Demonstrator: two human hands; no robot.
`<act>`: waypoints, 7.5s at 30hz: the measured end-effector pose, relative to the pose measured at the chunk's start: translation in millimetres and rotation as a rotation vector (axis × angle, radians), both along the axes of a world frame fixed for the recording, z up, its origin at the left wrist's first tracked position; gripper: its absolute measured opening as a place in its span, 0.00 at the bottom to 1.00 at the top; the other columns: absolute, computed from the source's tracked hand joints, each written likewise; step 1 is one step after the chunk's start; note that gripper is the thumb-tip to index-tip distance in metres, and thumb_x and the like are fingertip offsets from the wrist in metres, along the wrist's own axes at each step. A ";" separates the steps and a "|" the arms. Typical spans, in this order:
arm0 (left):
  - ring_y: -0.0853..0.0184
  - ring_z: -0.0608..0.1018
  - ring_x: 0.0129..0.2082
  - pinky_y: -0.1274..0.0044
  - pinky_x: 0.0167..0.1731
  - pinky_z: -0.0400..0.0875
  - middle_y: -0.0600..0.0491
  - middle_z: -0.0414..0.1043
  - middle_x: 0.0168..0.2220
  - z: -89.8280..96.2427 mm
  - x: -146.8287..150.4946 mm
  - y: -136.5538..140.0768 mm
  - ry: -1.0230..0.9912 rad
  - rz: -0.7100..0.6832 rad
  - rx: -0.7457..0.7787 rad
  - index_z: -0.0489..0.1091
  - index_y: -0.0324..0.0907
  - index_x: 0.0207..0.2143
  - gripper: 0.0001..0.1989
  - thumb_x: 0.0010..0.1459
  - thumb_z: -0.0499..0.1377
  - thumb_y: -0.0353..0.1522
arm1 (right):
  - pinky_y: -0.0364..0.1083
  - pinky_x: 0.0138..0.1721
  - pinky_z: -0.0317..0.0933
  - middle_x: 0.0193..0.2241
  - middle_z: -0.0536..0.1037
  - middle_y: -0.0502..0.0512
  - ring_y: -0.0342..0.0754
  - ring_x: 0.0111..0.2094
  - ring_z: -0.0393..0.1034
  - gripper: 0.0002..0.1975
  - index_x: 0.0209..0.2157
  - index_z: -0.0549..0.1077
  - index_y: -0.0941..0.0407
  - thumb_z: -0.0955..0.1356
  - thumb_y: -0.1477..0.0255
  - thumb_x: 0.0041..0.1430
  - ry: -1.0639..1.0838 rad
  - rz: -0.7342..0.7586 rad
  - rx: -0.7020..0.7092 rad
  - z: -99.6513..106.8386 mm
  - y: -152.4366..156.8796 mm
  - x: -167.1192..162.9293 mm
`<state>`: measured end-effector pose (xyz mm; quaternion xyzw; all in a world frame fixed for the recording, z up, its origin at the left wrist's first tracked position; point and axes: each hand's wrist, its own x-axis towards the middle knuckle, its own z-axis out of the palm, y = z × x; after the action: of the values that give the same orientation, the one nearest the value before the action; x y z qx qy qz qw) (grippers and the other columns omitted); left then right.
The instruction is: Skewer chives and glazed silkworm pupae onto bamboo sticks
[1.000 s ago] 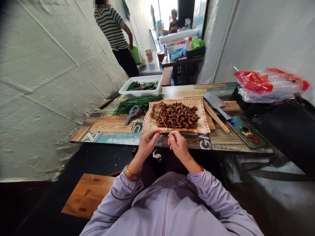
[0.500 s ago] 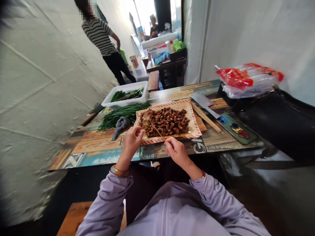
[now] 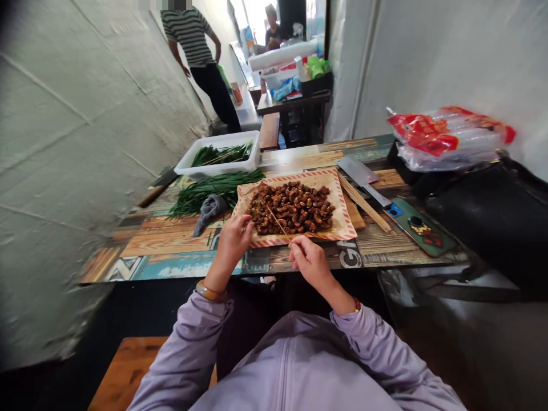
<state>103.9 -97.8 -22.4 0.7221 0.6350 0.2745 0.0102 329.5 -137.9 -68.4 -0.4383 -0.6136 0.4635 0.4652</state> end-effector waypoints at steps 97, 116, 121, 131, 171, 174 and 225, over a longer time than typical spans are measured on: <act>0.64 0.69 0.29 0.74 0.32 0.60 0.55 0.64 0.27 11.1 -9.3 23.5 -0.329 0.273 0.085 0.58 0.45 0.30 0.07 0.62 0.51 0.28 | 0.40 0.21 0.62 0.22 0.74 0.46 0.40 0.16 0.68 0.10 0.36 0.69 0.54 0.61 0.64 0.67 0.026 -0.012 0.053 -1.6 -3.4 5.7; 0.62 0.73 0.35 0.72 0.37 0.65 0.50 0.68 0.31 1.0 1.3 -17.6 -0.094 0.375 -0.040 0.62 0.44 0.26 0.08 0.59 0.54 0.29 | 0.41 0.22 0.62 0.21 0.74 0.46 0.41 0.17 0.68 0.12 0.36 0.70 0.54 0.62 0.61 0.66 -0.098 -0.063 0.074 -1.9 -7.0 3.4; 0.59 0.73 0.39 0.70 0.40 0.66 0.47 0.70 0.35 -12.3 5.0 -18.5 -0.092 0.442 -0.049 0.65 0.43 0.30 0.04 0.59 0.55 0.30 | 0.41 0.23 0.63 0.22 0.74 0.46 0.41 0.18 0.69 0.12 0.37 0.70 0.54 0.62 0.62 0.67 -0.115 -0.045 0.078 -3.7 -7.8 3.3; 0.60 0.74 0.39 0.71 0.40 0.66 0.48 0.70 0.37 -6.0 8.7 -48.1 -0.031 0.282 -0.087 0.69 0.42 0.34 0.05 0.61 0.58 0.35 | 0.41 0.23 0.62 0.22 0.74 0.46 0.41 0.17 0.68 0.11 0.37 0.70 0.54 0.62 0.62 0.66 -0.111 -0.055 0.078 -5.1 -7.5 4.1; 0.57 0.73 0.40 0.69 0.42 0.65 0.45 0.70 0.37 19.6 40.9 -15.3 0.163 0.047 -0.069 0.74 0.40 0.36 0.08 0.62 0.60 0.36 | 0.39 0.21 0.61 0.22 0.73 0.46 0.39 0.17 0.67 0.10 0.36 0.70 0.54 0.63 0.63 0.66 0.045 -0.038 0.009 -0.5 -4.1 5.5; 0.56 0.73 0.40 0.68 0.41 0.65 0.45 0.70 0.36 14.9 44.7 -8.2 0.199 0.080 -0.082 0.73 0.40 0.34 0.11 0.61 0.60 0.39 | 0.39 0.21 0.61 0.22 0.73 0.46 0.39 0.17 0.67 0.10 0.36 0.70 0.54 0.62 0.64 0.66 0.048 -0.033 0.022 0.5 -3.7 5.2; 0.74 0.71 0.25 0.82 0.24 0.63 0.52 0.75 0.29 8.2 54.4 -67.3 -1.527 -0.220 -0.451 0.79 0.38 0.35 0.18 0.48 0.70 0.43 | 0.40 0.23 0.56 0.22 0.72 0.46 0.38 0.21 0.61 0.12 0.34 0.72 0.56 0.71 0.62 0.54 0.310 -0.051 -0.146 40.5 -7.8 -36.5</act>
<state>158.3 -165.1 -14.2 0.3738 0.4180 0.5552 0.6142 293.0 -145.7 -27.9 -0.4095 -0.4878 0.5570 0.5330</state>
